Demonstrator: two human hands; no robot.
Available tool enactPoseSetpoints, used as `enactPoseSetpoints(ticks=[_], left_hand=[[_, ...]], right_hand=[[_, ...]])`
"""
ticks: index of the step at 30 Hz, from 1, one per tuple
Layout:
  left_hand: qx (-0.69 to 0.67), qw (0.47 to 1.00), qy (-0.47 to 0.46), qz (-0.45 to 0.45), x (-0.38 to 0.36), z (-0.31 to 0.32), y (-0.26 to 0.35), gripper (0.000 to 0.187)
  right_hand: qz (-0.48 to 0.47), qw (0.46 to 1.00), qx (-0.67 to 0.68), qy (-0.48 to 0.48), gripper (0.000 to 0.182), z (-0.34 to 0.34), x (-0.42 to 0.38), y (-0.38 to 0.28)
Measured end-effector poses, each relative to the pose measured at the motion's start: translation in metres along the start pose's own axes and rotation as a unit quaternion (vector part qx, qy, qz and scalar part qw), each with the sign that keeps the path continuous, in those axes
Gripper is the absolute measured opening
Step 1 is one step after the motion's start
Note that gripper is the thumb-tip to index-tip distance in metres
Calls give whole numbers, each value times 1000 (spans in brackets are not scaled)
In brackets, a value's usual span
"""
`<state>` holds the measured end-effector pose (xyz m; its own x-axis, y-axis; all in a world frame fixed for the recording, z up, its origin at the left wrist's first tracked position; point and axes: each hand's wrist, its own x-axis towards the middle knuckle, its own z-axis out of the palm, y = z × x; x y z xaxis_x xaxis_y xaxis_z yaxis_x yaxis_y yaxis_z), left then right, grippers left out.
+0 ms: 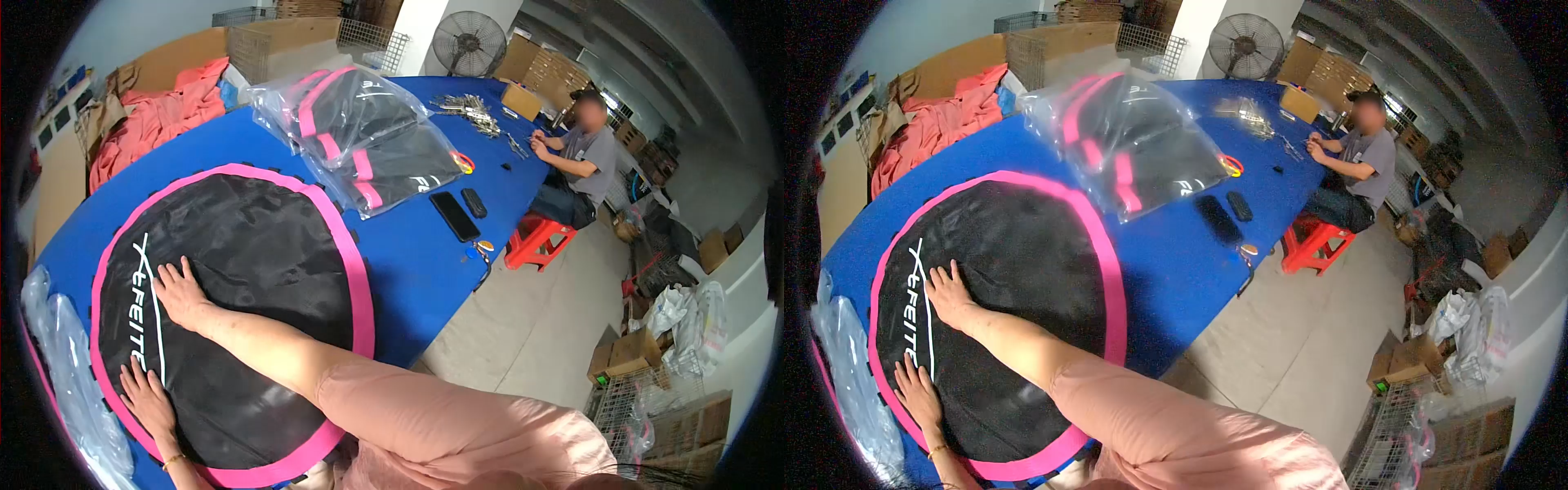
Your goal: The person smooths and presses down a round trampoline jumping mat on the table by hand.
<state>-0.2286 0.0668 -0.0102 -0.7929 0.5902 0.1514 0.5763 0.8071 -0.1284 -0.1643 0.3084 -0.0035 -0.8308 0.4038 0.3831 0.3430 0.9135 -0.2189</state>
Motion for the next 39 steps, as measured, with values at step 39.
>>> enactPoseSetpoints(ticks=[39], left_hand=[[-23, 1000, -4, -1, 2, -2, 1, 58]], right_hand=[[123, 983, -121, -67, 54, -101, -109, 104]])
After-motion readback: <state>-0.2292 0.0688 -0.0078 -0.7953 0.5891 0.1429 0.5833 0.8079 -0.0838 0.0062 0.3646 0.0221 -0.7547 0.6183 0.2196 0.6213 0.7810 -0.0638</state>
